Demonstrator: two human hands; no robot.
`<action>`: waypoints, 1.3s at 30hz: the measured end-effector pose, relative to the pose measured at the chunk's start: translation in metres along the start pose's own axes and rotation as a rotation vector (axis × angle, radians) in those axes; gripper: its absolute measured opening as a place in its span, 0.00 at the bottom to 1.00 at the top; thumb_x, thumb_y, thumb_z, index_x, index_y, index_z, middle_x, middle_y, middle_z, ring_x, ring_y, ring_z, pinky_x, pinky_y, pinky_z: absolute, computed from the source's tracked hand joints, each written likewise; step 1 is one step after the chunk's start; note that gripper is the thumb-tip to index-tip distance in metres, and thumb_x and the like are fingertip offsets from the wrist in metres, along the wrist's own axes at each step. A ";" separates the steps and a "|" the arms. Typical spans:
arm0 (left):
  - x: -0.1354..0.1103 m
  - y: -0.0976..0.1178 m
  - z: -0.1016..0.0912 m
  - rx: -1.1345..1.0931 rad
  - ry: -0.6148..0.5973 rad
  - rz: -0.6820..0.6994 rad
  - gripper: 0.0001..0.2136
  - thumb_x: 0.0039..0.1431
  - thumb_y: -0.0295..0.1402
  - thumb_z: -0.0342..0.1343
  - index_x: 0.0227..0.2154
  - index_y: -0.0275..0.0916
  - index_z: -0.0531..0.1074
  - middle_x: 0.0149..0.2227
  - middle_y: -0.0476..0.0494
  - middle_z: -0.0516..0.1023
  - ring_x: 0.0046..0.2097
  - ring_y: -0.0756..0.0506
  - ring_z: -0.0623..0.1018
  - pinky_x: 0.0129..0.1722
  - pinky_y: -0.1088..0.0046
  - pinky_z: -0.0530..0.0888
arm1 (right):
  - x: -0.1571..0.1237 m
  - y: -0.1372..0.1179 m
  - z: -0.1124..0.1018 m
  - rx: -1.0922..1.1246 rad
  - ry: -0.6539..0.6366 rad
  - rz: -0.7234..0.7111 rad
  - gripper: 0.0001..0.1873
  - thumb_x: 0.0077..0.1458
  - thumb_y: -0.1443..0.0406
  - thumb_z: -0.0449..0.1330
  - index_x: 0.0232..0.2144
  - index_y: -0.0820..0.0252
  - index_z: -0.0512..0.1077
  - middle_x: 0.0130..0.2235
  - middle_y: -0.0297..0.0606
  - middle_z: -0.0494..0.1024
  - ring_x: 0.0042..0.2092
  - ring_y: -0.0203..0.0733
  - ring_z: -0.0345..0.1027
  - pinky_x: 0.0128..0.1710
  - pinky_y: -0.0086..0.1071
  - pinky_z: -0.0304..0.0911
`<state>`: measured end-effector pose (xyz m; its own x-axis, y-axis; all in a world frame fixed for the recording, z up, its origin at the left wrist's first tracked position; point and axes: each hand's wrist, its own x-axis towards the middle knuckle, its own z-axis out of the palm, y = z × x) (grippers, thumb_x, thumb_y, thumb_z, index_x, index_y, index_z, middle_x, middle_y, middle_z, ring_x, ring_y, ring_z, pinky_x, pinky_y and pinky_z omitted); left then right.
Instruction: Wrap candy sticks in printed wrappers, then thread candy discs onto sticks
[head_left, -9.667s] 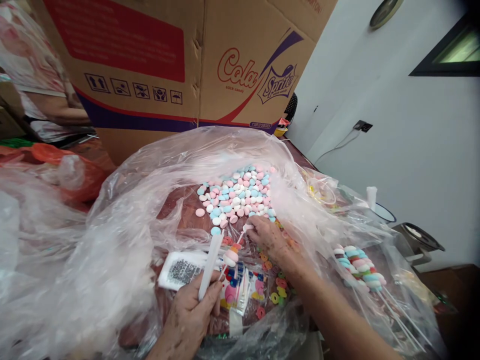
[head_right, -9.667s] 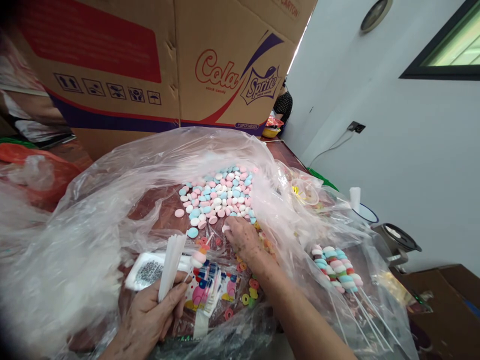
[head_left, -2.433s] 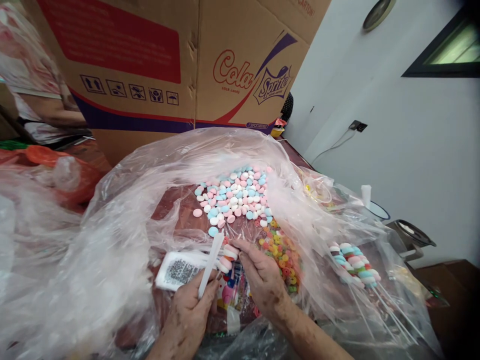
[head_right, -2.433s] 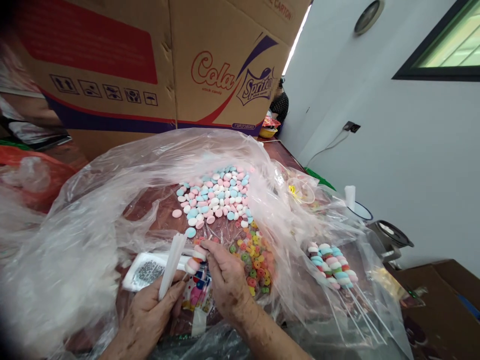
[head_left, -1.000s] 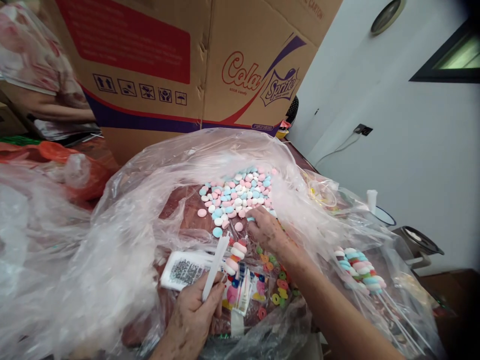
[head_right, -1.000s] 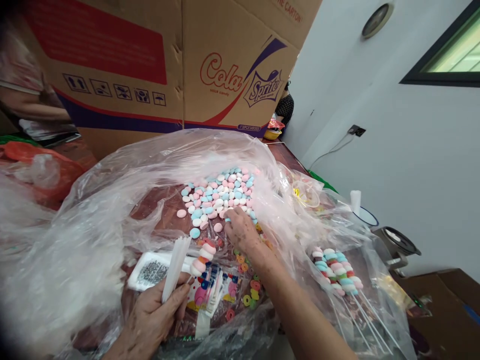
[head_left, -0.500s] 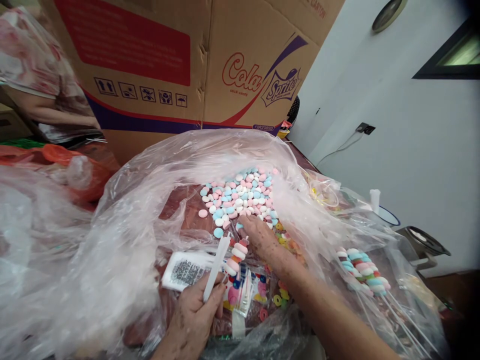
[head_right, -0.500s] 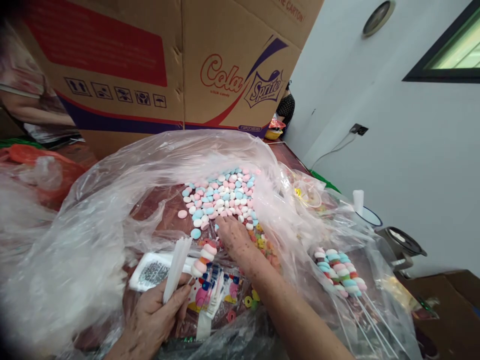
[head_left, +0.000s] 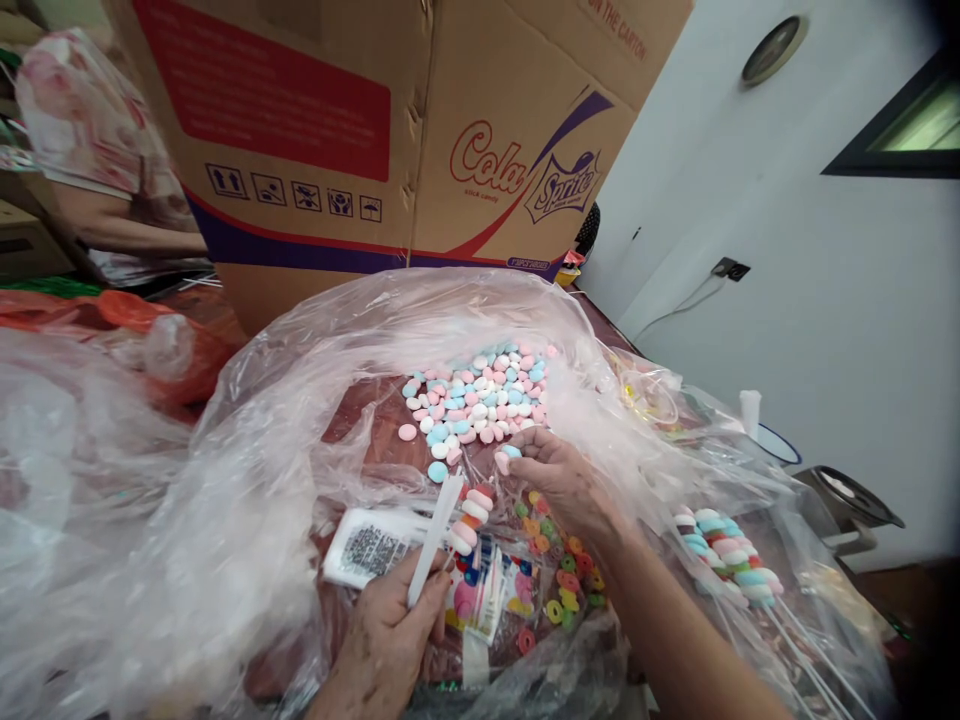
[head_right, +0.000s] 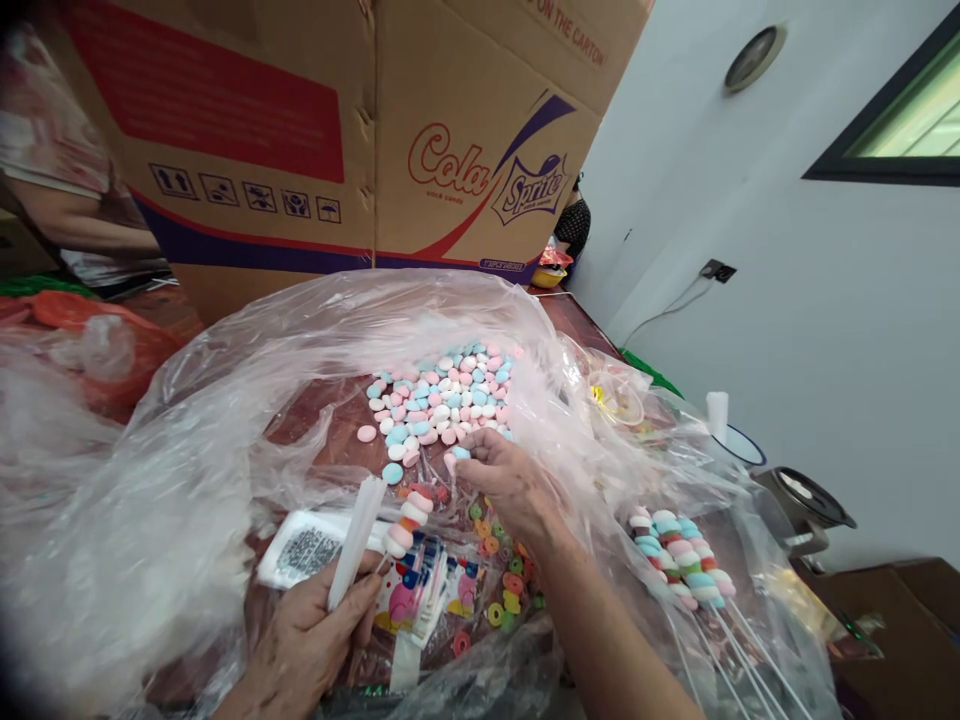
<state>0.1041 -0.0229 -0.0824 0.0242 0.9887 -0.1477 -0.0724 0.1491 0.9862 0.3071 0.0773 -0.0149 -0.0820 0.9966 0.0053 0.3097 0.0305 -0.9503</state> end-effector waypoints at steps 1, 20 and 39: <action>0.000 0.000 0.000 0.013 -0.013 0.001 0.15 0.54 0.45 0.60 0.32 0.36 0.80 0.14 0.53 0.68 0.19 0.49 0.67 0.21 0.76 0.64 | -0.005 -0.005 -0.002 0.178 -0.027 0.049 0.13 0.49 0.59 0.66 0.33 0.57 0.68 0.29 0.30 0.74 0.28 0.35 0.65 0.30 0.29 0.59; -0.004 0.019 -0.002 0.142 -0.052 -0.016 0.13 0.57 0.42 0.55 0.30 0.38 0.79 0.14 0.54 0.67 0.20 0.49 0.64 0.22 0.75 0.61 | -0.020 -0.016 -0.002 0.126 -0.069 0.045 0.13 0.46 0.60 0.68 0.36 0.54 0.83 0.36 0.33 0.82 0.37 0.42 0.73 0.41 0.36 0.67; -0.002 0.014 -0.008 0.205 0.020 -0.064 0.19 0.51 0.51 0.60 0.35 0.38 0.80 0.16 0.53 0.68 0.19 0.47 0.66 0.17 0.76 0.60 | -0.042 0.014 0.040 -0.018 -0.003 -0.237 0.17 0.62 0.59 0.57 0.50 0.51 0.78 0.48 0.34 0.82 0.47 0.45 0.77 0.52 0.42 0.71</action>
<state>0.0947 -0.0232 -0.0691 0.0021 0.9777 -0.2100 0.1330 0.2078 0.9691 0.2767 0.0329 -0.0413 -0.1567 0.9613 0.2265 0.2980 0.2647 -0.9171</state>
